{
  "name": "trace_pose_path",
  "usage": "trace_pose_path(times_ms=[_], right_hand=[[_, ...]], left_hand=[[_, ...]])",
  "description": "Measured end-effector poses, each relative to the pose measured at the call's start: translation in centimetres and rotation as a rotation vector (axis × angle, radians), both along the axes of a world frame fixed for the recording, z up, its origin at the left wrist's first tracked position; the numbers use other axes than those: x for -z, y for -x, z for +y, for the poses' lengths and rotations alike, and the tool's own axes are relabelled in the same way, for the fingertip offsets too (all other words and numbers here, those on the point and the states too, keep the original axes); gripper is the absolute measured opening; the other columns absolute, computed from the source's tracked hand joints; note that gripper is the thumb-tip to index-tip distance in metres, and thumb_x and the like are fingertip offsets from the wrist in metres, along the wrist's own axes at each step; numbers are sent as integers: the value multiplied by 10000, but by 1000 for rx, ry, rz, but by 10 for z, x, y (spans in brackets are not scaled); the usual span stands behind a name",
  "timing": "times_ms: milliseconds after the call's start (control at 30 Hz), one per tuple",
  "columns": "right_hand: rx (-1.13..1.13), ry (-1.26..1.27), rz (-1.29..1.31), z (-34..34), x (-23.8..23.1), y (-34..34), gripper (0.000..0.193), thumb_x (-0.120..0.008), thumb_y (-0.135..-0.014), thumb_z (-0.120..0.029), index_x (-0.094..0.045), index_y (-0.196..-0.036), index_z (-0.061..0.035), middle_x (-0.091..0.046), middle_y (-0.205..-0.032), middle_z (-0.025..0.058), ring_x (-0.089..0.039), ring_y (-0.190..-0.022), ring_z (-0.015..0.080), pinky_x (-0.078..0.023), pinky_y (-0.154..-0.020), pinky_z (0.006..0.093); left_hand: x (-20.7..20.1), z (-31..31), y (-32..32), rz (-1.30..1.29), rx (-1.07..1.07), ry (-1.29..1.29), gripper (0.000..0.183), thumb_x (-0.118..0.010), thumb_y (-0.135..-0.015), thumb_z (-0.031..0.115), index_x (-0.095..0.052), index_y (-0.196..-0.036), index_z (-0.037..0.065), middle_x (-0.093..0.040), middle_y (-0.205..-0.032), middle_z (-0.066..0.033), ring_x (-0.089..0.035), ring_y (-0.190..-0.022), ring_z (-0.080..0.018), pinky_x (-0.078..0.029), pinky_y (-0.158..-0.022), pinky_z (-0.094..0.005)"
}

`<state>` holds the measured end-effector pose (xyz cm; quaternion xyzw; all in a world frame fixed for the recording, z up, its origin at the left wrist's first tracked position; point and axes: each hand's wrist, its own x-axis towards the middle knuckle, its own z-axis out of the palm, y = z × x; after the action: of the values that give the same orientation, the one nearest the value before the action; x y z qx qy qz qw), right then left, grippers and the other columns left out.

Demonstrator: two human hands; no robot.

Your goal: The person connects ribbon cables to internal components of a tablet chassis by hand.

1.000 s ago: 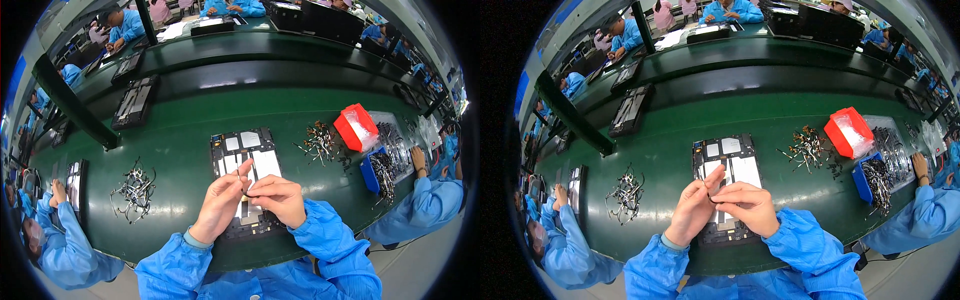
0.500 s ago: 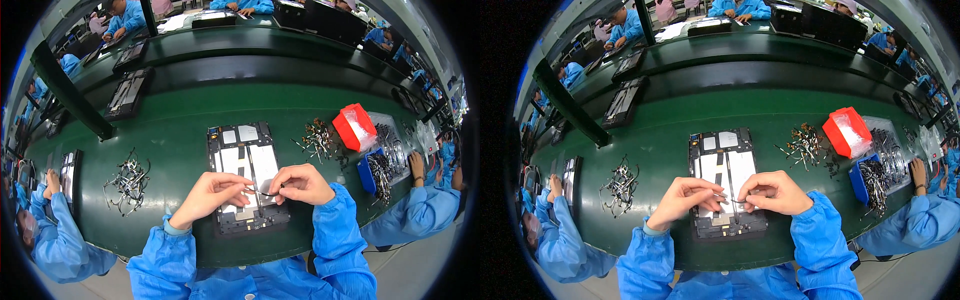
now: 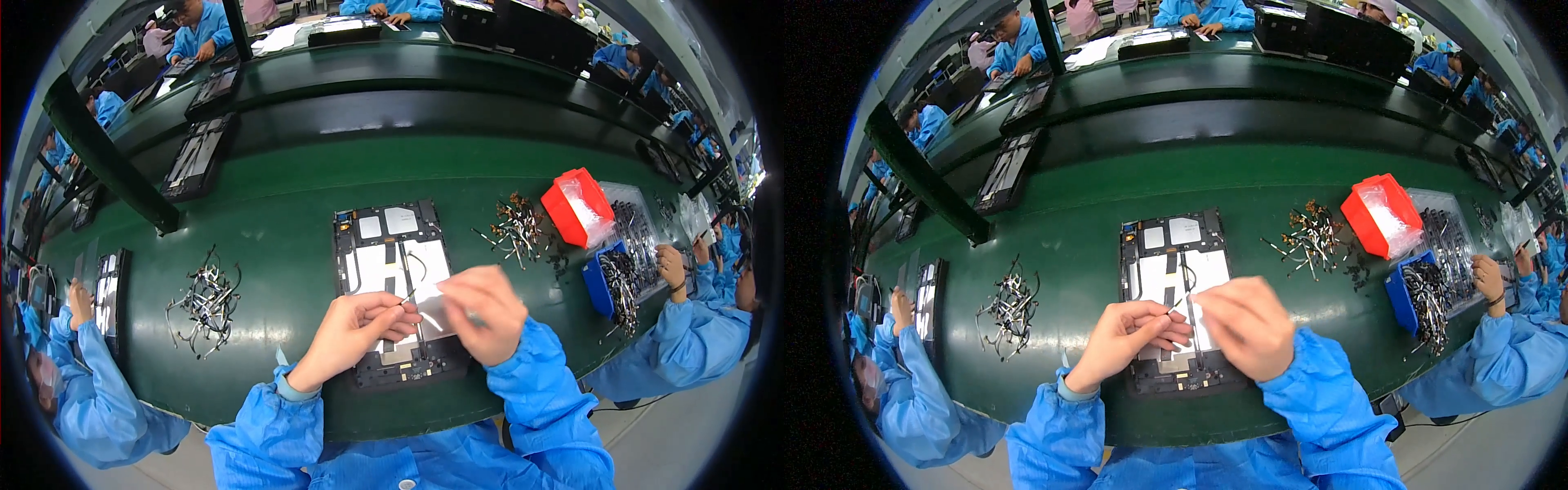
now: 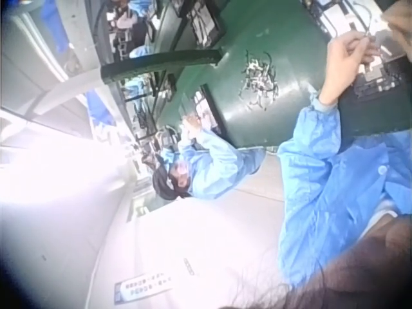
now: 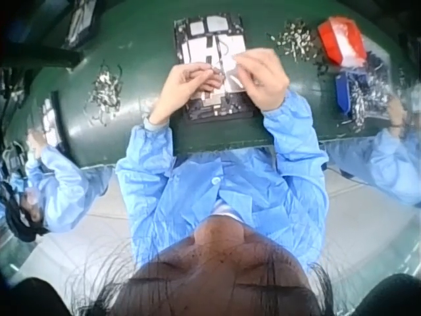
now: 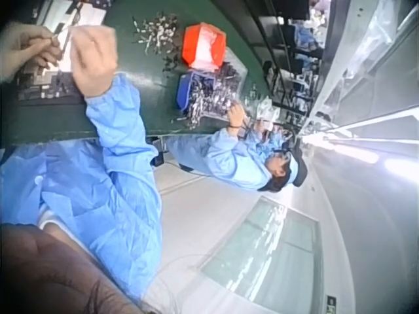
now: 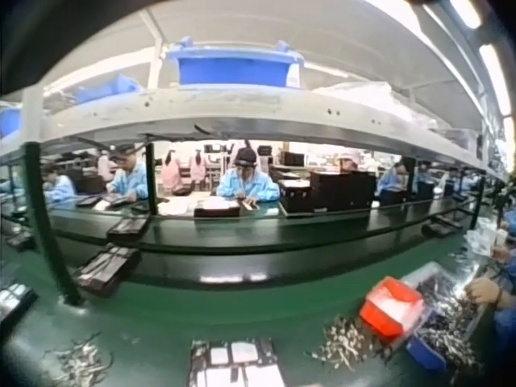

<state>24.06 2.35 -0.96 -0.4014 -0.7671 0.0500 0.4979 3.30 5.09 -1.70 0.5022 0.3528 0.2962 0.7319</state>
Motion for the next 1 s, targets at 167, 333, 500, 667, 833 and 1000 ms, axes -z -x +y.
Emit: trace_pose_path(times_ms=[167,333,500,667,833,1000], right_hand=[[-167,158,114,2,9,14,228,-711,-734,52,-692,-958,15,-691,-896,136,-674,-810,266,-547,-694,335],[-205,199,161,2,5,11,205,-718,-739,37,-694,-941,14,-697,-902,128,-675,-812,266,-547,-710,337],[-193,232,218,-1,8,12,192,-720,-738,33,-696,-926,5,-700,-888,126,-679,-805,271,-547,-721,338],[-20,169,184,0,11,9,167,-694,-754,61,-707,-912,7,-706,-930,140,-685,-864,260,-547,-747,333],[-26,257,253,-5,15,14,190,-698,-763,56,-719,-942,-1,-702,-993,151,-691,-913,248,-557,-796,316],[-77,276,226,-6,15,10,183,-692,-781,50,-714,-959,13,-682,-1059,167,-688,-915,231,-567,-781,297]], left_hand=[[5,-9,-4,17,-55,-305,179,-570,-940,72,-637,-1031,-67,-708,-917,-140,-699,-873,-196,-570,-742,-286],[0,-14,-5,286,-85,-710,141,-604,-909,61,-649,-1006,-31,-714,-869,-119,-708,-830,-176,-561,-705,-277],[5,-18,-11,343,-85,-763,161,-576,-918,50,-626,-1044,-36,-714,-882,-135,-708,-846,-194,-557,-735,-287],[13,-20,-16,87,-60,-429,262,-486,-937,13,-531,-1187,-53,-704,-908,-175,-699,-892,-231,-549,-806,-316],[14,-22,-17,47,-64,-437,259,-494,-942,20,-533,-1188,-49,-704,-923,-171,-696,-909,-229,-550,-819,-319],[12,-26,-18,52,-80,-464,271,-497,-944,21,-536,-1204,-43,-706,-935,-163,-696,-913,-231,-549,-827,-322]])
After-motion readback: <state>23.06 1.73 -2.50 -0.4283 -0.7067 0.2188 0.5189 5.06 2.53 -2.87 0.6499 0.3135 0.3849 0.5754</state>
